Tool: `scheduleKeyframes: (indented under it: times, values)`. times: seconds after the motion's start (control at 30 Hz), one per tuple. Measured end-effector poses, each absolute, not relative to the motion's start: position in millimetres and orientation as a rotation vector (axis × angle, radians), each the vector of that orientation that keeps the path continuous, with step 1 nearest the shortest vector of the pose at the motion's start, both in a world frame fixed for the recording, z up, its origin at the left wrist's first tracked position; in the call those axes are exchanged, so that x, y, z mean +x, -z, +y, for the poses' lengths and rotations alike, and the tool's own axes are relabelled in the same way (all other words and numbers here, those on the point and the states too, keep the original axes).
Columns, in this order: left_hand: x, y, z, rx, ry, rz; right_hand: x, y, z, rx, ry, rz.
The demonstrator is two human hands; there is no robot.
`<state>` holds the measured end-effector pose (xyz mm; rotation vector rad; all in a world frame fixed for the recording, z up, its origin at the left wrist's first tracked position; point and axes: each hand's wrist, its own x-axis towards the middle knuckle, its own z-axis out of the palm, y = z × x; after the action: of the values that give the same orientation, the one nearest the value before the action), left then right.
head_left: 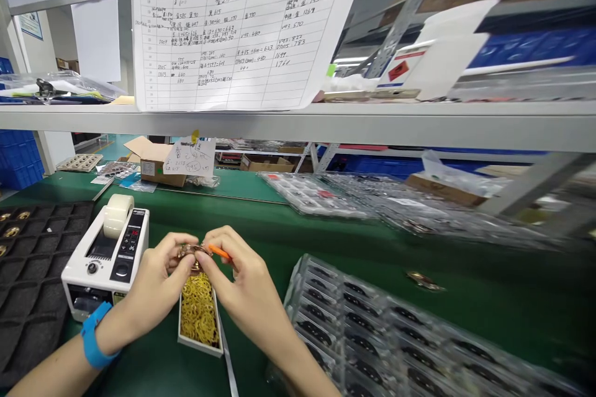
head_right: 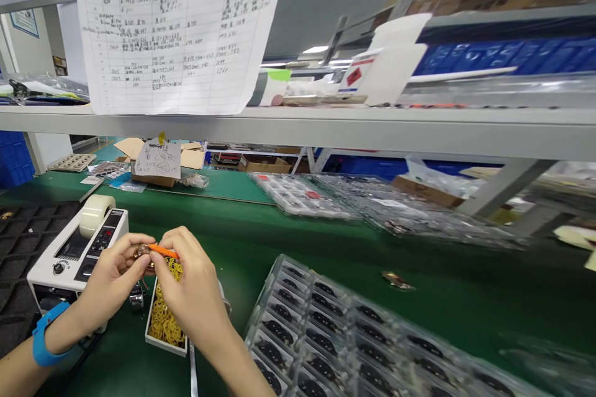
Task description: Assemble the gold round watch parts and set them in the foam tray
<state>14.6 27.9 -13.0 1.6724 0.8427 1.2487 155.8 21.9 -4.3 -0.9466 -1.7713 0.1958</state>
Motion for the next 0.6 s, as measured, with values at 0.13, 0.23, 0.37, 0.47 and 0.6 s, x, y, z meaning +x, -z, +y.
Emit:
scheduleKeyframes:
  times: [0.13, 0.23, 0.37, 0.47, 0.6]
  values:
    - [5.5, 3.5, 27.6, 1.917, -1.206, 0.936, 158.7, 3.1, 17.9, -0.938, -0.154, -1.804]
    - [3.8, -1.5, 27.2, 1.889, -1.317, 0.938, 160.0, 1.7, 17.8, -0.910, -0.271, -1.811]
    - [8.6, -2.1, 25.3, 1.638, -1.305, 0.857, 159.3, -1.4, 17.0, -0.968, -0.464, -1.761]
    - [12.2, -1.0, 24.1, 1.554, -1.287, 0.869, 157.8, -2.0, 16.3, -1.023, -0.597, -1.717]
    - [10.5, -1.3, 26.5, 1.658, -1.212, 0.961, 158.8, 0.8, 18.4, -1.072, -0.582, -1.750]
